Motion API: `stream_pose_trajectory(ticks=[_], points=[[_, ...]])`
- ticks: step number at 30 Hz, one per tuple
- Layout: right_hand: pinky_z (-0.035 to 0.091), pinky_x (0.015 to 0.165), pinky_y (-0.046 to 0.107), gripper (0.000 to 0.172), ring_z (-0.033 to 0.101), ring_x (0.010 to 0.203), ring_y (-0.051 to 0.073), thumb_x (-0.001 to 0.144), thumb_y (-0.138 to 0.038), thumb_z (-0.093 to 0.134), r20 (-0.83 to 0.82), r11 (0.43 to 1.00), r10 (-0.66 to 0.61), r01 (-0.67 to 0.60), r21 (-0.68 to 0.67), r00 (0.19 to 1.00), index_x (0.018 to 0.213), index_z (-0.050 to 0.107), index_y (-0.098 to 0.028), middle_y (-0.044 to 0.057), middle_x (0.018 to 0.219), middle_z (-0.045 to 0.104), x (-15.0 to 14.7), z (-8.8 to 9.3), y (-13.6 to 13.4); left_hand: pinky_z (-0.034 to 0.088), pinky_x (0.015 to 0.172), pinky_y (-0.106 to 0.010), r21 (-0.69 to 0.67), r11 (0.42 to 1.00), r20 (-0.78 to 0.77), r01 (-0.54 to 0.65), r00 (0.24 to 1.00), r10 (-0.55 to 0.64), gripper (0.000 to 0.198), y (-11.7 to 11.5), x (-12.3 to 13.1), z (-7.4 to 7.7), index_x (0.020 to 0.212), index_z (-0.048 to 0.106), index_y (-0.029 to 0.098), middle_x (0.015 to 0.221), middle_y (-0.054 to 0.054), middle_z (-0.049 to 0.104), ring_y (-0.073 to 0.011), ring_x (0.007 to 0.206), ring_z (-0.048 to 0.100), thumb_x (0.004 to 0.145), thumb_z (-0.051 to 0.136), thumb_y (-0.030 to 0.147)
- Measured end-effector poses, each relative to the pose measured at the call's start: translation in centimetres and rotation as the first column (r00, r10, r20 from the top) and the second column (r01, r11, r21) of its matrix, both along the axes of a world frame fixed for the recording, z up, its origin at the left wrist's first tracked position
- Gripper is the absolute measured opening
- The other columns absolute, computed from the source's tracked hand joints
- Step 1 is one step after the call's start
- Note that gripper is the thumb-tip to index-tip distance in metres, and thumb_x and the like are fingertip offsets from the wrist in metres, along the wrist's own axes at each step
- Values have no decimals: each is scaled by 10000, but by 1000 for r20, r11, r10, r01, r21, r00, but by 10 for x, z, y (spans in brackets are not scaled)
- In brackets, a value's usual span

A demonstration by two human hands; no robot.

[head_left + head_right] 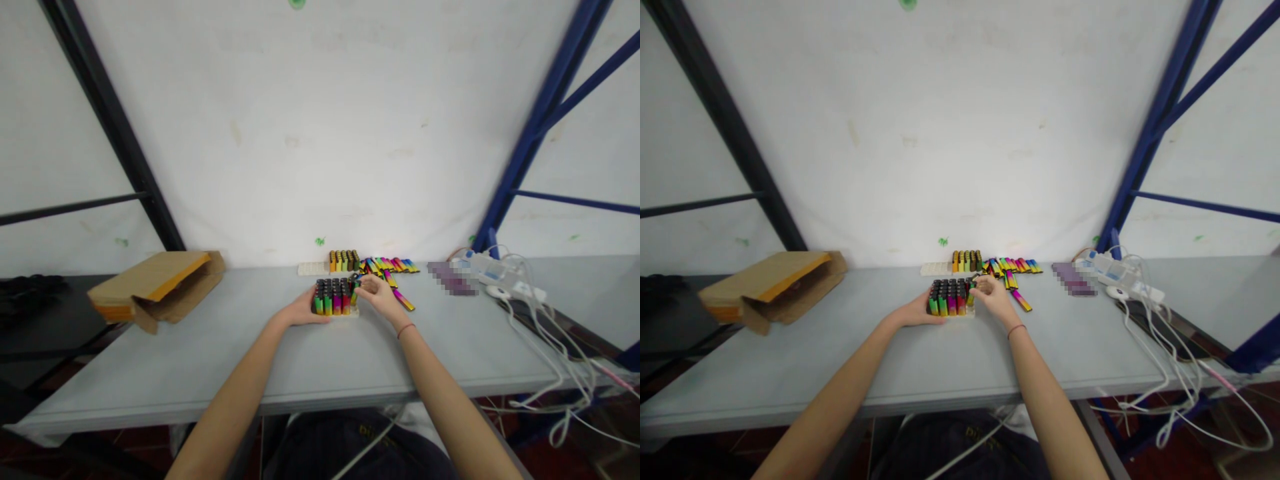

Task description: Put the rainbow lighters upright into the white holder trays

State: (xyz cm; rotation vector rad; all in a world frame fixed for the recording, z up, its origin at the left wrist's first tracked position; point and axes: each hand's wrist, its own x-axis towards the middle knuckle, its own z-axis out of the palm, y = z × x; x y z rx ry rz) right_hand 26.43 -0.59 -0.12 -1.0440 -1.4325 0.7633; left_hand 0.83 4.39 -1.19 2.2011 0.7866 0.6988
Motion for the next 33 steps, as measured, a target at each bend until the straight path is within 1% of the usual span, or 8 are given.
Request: stream_pose_trajectory(ticks=[14, 17, 19, 21, 23, 25, 30, 33], points=[[497, 740, 331, 353, 630, 781, 195, 678, -468, 721, 49, 1000, -11, 12, -10, 999, 868, 668, -175, 58, 839, 691, -3, 5, -4, 301, 1137, -482, -10, 1000, -10, -3, 1000, 3, 947, -1, 1, 2, 1399, 395, 136, 1386, -150, 512, -345, 1323, 424, 612, 852, 400], [483, 756, 333, 327, 626, 800, 207, 801, -472, 584, 125, 988, -155, 149, 49, 980, 872, 676, -165, 79, 863, 692, 6, 5, -1, 293, 1141, -479, -6, 1000, -12, 9, 1000, -9, 961, -1, 0, 2, 1404, 383, 134, 1405, -152, 492, -347, 1328, 417, 611, 851, 409], [466, 790, 361, 307, 619, 844, 237, 854, -393, 498, 269, 918, -394, 389, 74, 879, 869, 691, -154, 114, 880, 686, 18, 4, 0, 290, 1144, -478, -3, 1000, -16, 11, 1000, -11, 973, -1, 0, 2, 1408, 374, 127, 1422, -161, 470, -349, 1334, 409, 609, 850, 413], [444, 833, 408, 271, 601, 948, 289, 837, -289, 497, 491, 767, -585, 638, 75, 645, 901, 717, -144, 173, 978, 672, 33, 1, -2, 284, 1146, -481, 5, 1000, -23, 4, 1000, -4, 976, -1, 0, 1, 1410, 372, 123, 1425, -166, 463, -351, 1336, 405, 609, 850, 411], [429, 846, 460, 277, 565, 1043, 348, 813, -260, 520, 663, 628, -606, 776, 59, 440, 932, 733, -130, 228, 1070, 642, 46, -4, -4, 272, 1151, -486, 13, 1000, -23, -9, 1000, 9, 978, 0, -1, 1, 1412, 372, 125, 1419, -164, 470, -350, 1336, 403, 606, 851, 403], [426, 833, 501, 288, 548, 1077, 388, 807, -284, 538, 757, 575, -538, 818, 9, 370, 934, 737, -119, 259, 1099, 626, 56, -8, -7, 268, 1153, -491, 9, 1000, -24, -23, 999, 23, 983, 0, -1, 1, 1411, 376, 129, 1404, -160, 485, -350, 1333, 406, 597, 857, 397], [441, 802, 479, 245, 609, 1000, 359, 806, -234, 544, 785, 657, -414, 748, -94, 462, 985, 686, -144, 233, 1012, 663, 61, -13, -5, 284, 1145, -494, -10, 1000, -26, -18, 1000, 17, 965, -2, 0, 3, 1400, 394, 135, 1385, -150, 507, -353, 1324, 416, 592, 856, 390], [453, 783, 417, 255, 627, 861, 284, 826, -245, 520, 618, 784, -464, 619, -46, 635, 1051, 619, -176, 150, 906, 681, 55, -13, 2, 275, 1149, -499, -16, 1000, -8, -16, 1000, 16, 970, -3, 0, 5, 1405, 396, 146, 1401, -145, 496, -356, 1330, 409, 587, 859, 385]])
